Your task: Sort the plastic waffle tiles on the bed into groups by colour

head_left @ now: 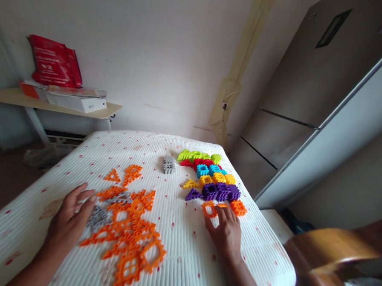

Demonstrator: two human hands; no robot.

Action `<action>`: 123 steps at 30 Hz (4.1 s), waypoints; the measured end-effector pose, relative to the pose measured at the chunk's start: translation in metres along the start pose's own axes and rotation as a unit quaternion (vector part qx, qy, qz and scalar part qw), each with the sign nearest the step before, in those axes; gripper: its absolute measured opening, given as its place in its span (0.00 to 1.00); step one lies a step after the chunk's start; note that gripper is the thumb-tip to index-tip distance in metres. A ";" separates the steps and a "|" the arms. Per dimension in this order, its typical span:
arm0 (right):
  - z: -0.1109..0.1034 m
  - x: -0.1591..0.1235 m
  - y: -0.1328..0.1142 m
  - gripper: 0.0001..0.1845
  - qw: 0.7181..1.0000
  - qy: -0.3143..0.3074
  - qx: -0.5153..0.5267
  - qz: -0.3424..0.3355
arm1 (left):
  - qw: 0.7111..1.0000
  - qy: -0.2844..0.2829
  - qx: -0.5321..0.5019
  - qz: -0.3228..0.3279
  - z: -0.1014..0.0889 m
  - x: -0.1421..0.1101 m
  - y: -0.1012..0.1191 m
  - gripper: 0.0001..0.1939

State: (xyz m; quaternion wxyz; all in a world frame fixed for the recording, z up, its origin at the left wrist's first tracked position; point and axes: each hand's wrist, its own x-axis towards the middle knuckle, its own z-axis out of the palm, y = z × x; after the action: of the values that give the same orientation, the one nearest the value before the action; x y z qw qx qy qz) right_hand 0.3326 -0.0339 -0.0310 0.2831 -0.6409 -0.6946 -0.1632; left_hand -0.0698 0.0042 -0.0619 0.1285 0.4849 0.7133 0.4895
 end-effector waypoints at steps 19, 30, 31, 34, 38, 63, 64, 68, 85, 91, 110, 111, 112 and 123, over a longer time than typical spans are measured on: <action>0.003 0.002 -0.003 0.07 0.988 -0.070 -0.128 0.042 | 0.996 -0.024 -0.077 -0.049 -0.004 -0.002 0.005 0.34; 0.009 0.023 -0.059 0.09 0.975 -0.007 0.151 -0.162 | 0.991 0.014 0.028 0.131 -0.004 -0.011 0.014 0.21; 0.012 0.028 -0.071 0.09 0.969 -0.034 0.177 -0.167 | 0.987 0.012 0.038 0.158 -0.005 -0.012 0.015 0.19; 0.022 0.045 -0.104 0.10 0.950 -0.128 0.230 -0.167 | 0.972 0.017 0.060 0.228 -0.006 -0.012 0.017 0.14; 0.038 0.064 -0.138 0.12 0.941 -0.218 0.213 -0.144 | 0.956 0.020 0.080 0.280 -0.008 -0.012 0.019 0.11; 0.053 0.075 -0.175 0.18 0.930 -0.259 0.151 -0.213 | 0.920 -0.045 0.143 0.363 0.001 -0.018 0.025 0.13; 0.051 0.076 -0.174 0.19 0.930 -0.249 0.179 -0.203 | 0.923 -0.044 0.137 0.358 0.001 -0.018 0.024 0.13; 0.038 0.078 -0.161 0.22 0.888 -0.225 0.387 -0.104 | 0.935 -0.042 0.109 0.334 -0.002 -0.016 0.024 0.13; 0.012 0.056 -0.074 0.26 0.911 -0.373 0.174 -0.035 | 0.942 -0.029 0.096 0.320 -0.001 -0.011 0.020 0.12; 0.009 0.040 -0.071 0.15 0.976 -0.216 0.001 0.004 | 0.941 -0.036 0.103 0.322 -0.002 -0.010 0.018 0.12; 0.019 -0.005 -0.076 0.05 0.991 -0.121 0.041 -0.026 | 0.932 -0.037 0.107 0.345 0.001 -0.003 0.007 0.14; 0.018 -0.006 -0.070 0.06 0.991 -0.114 0.057 -0.028 | 0.931 -0.035 0.104 0.349 0.001 -0.002 0.006 0.14; 0.018 -0.008 -0.065 0.06 0.991 -0.110 0.075 -0.025 | 0.930 -0.034 0.103 0.352 0.002 -0.002 0.006 0.14; 0.006 -0.013 -0.003 0.15 0.987 0.043 0.150 0.027 | 0.935 -0.037 0.107 0.337 0.003 -0.001 0.006 0.14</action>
State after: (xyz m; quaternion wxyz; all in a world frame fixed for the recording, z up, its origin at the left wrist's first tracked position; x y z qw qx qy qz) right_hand 0.3289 -0.0408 -0.0428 0.4100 -0.6018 -0.6811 -0.0769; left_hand -0.0640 0.0055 -0.0590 -0.0702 0.7257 0.5509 0.4062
